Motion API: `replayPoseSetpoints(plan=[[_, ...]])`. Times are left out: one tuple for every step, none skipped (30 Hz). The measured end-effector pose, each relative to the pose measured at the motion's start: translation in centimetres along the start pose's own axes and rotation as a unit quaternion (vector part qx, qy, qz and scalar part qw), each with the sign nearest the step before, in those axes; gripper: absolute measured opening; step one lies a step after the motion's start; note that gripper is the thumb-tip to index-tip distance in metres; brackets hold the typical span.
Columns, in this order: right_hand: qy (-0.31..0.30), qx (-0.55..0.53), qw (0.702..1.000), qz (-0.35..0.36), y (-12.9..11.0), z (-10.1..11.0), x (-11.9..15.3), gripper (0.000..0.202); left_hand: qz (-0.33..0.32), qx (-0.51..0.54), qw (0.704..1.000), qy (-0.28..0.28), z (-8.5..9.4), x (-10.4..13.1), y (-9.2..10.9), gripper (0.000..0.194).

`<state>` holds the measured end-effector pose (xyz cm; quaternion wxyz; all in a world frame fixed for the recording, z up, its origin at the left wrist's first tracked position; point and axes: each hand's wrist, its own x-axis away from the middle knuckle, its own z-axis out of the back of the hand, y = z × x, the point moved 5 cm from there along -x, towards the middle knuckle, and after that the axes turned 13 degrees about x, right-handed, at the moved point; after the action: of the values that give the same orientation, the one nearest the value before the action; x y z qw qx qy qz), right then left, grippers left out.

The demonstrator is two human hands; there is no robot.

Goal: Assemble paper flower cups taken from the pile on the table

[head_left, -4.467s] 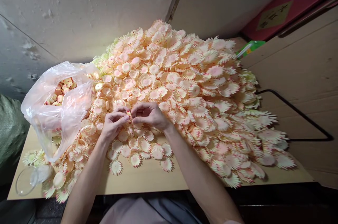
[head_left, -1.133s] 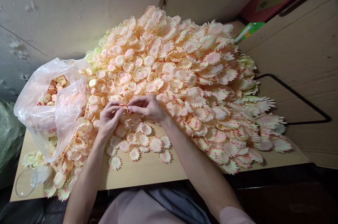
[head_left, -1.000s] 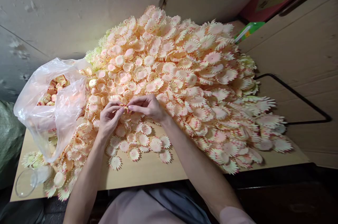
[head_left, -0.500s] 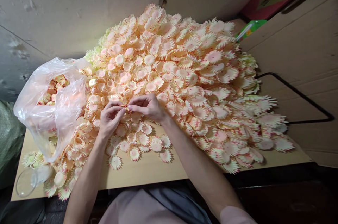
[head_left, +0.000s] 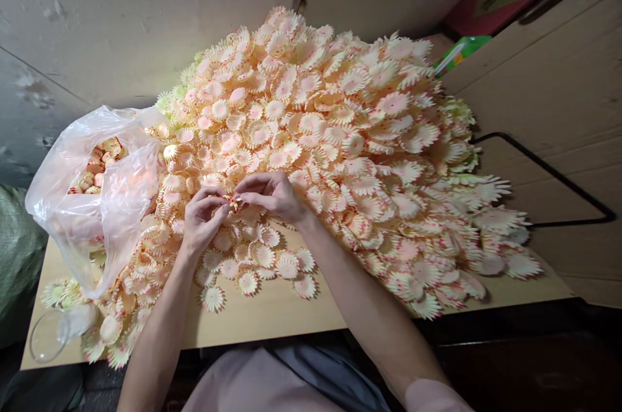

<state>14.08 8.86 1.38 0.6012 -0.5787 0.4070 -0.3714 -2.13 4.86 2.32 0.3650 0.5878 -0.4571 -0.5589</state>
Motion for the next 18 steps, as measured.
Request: replayPoseSetpoints(plan=[[0.001,-0.005,1.0,-0.002,0.01,-0.01,-0.01,0.015,0.0,0.002,1.0,0.002,0.03,0.01,-0.01,0.016],[0.0,-0.007,1.0,-0.004,0.0,-0.04,-0.01,0.015,0.0,0.003,1.0,0.003,0.06,0.02,-0.03,0.017],[-0.003,-0.006,1.0,-0.004,-0.03,-0.07,0.01,0.015,0.0,0.003,1.0,0.004,0.09,0.02,-0.05,0.017],[-0.008,-0.005,1.0,-0.004,-0.1,-0.12,0.05,0.015,-0.002,0.002,1.0,0.003,0.12,0.02,-0.05,0.017],[-0.014,-0.004,1.0,-0.001,-0.19,-0.16,0.1,0.014,-0.003,0.0,1.0,0.003,0.13,0.02,-0.06,0.016],[-0.019,-0.004,1.0,0.001,-0.28,-0.19,0.16,0.014,-0.004,-0.001,1.0,0.002,0.14,0.01,-0.06,0.016],[-0.024,-0.004,1.0,0.003,-0.37,-0.21,0.22,0.015,-0.004,-0.002,1.0,0.001,0.14,-0.01,-0.06,0.015],[-0.027,-0.004,1.0,0.003,-0.42,-0.22,0.28,0.016,-0.004,-0.002,1.0,0.0,0.13,-0.02,-0.04,0.015],[-0.03,-0.006,1.0,0.002,-0.44,-0.23,0.33,0.017,-0.005,-0.001,1.0,0.0,0.11,-0.04,-0.01,0.014],[-0.031,-0.008,0.999,-0.002,-0.42,-0.23,0.37,0.019,-0.006,0.0,1.0,-0.001,0.09,-0.06,0.02,0.014],[-0.03,-0.008,0.999,-0.007,-0.37,-0.22,0.39,0.021,-0.007,0.001,1.0,-0.001,0.06,-0.07,0.06,0.014],[-0.029,-0.009,0.999,-0.012,-0.31,-0.22,0.4,0.022,-0.007,0.002,1.0,-0.003,0.03,-0.07,0.1,0.014],[-0.028,-0.008,0.999,-0.016,-0.26,-0.23,0.41,0.023,-0.007,0.002,1.0,-0.003,0.01,-0.07,0.11,0.013],[-0.026,-0.007,0.999,-0.02,-0.22,-0.23,0.41,0.024,-0.007,0.002,1.0,-0.004,0.0,-0.07,0.12,0.013],[-0.025,-0.004,0.999,-0.022,-0.19,-0.24,0.39,0.024,-0.005,0.001,1.0,-0.004,0.0,-0.06,0.1,0.013],[-0.025,-0.001,0.999,-0.024,-0.16,-0.26,0.38,0.025,-0.004,0.0,1.0,-0.004,0.01,-0.04,0.08,0.013],[-0.024,0.002,0.999,-0.025,-0.14,-0.27,0.35,0.026,-0.004,-0.002,1.0,-0.004,0.02,-0.03,0.05,0.013],[-0.023,0.005,0.999,-0.025,-0.12,-0.27,0.33,0.026,-0.004,-0.003,1.0,-0.004,0.04,-0.02,0.02,0.013]])
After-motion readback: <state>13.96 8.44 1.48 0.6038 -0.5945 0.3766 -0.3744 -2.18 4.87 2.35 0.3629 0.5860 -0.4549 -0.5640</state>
